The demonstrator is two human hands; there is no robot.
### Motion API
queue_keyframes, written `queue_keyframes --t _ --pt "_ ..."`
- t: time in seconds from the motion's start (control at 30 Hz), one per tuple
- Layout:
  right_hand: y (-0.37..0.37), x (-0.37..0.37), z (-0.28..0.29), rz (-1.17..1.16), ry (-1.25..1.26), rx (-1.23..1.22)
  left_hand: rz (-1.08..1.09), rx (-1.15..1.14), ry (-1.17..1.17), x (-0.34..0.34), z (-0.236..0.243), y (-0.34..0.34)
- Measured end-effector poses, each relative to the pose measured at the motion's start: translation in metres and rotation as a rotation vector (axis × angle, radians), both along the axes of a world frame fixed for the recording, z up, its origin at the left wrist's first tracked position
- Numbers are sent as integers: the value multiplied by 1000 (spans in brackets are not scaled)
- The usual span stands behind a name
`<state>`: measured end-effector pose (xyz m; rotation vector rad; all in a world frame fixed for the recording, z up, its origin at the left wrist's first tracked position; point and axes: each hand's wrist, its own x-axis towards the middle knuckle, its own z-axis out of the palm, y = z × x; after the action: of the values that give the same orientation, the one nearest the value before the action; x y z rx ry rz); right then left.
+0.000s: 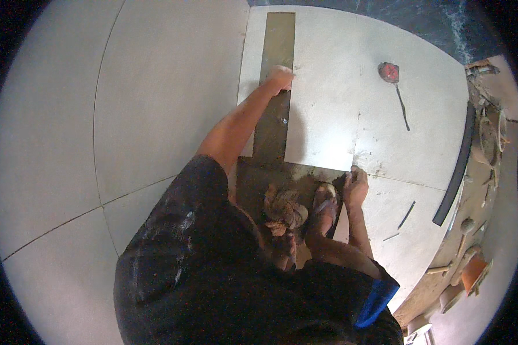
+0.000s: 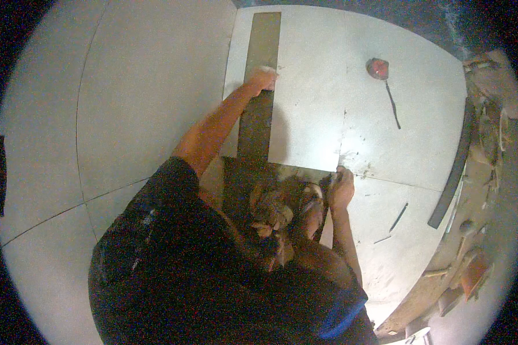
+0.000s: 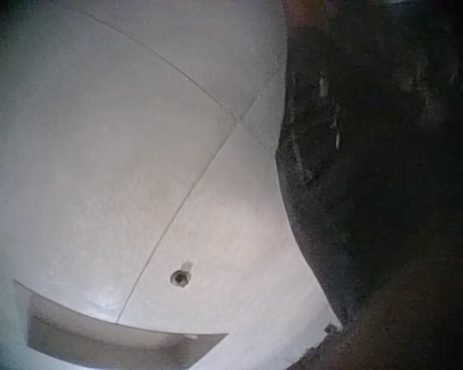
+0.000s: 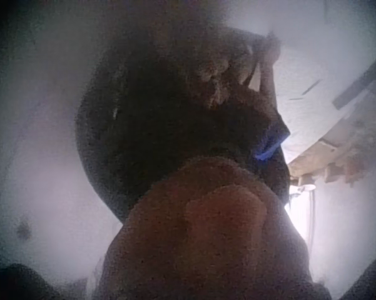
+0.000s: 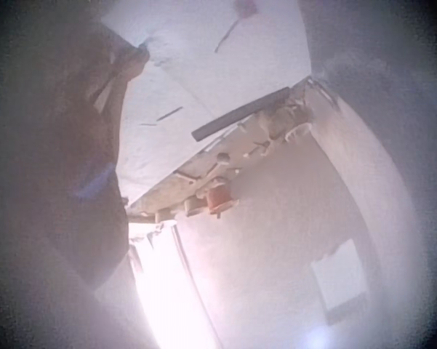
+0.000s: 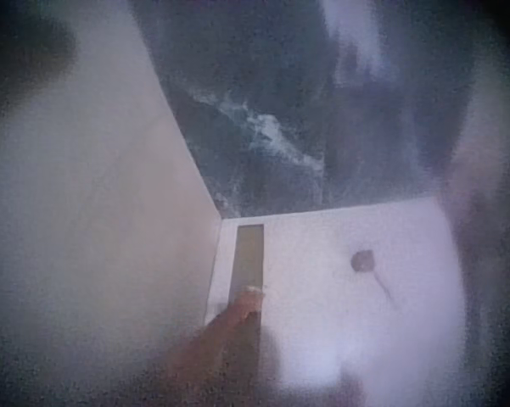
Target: The person lays floor tiles by spreading mortar, placing the tiles into position, and tapping them with a rubber mallet.
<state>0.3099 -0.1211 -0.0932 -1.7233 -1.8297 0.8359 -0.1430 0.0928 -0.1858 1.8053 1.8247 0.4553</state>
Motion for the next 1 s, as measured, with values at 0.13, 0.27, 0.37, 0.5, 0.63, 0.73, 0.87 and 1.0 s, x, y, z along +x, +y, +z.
queue_keyframes --t 0.13,0.27,0.37,0.5,0.63,0.73,0.87,1.0 --pt "1 32 -7 -4 -131 34 418 -297 -570 81 2 11" --pt "0 30 -5 5 -105 40 469 -320 -632 85 16 7" --pt "1 22 0 -4 -82 4 497 -343 -693 72 23 3" --pt "0 36 -10 -21 -138 -58 567 -300 -744 100 35 1" --pt "0 22 -4 -23 -84 -7 516 -283 -815 75 40 -3" --pt "-2 30 -12 -67 -190 -111 609 -293 -785 97 45 -3" --pt "-2 28 -10 -26 -154 25 680 -293 -748 97 49 -4" --pt "0 31 -2 -43 -136 -63 605 -228 -893 104 46 -9"
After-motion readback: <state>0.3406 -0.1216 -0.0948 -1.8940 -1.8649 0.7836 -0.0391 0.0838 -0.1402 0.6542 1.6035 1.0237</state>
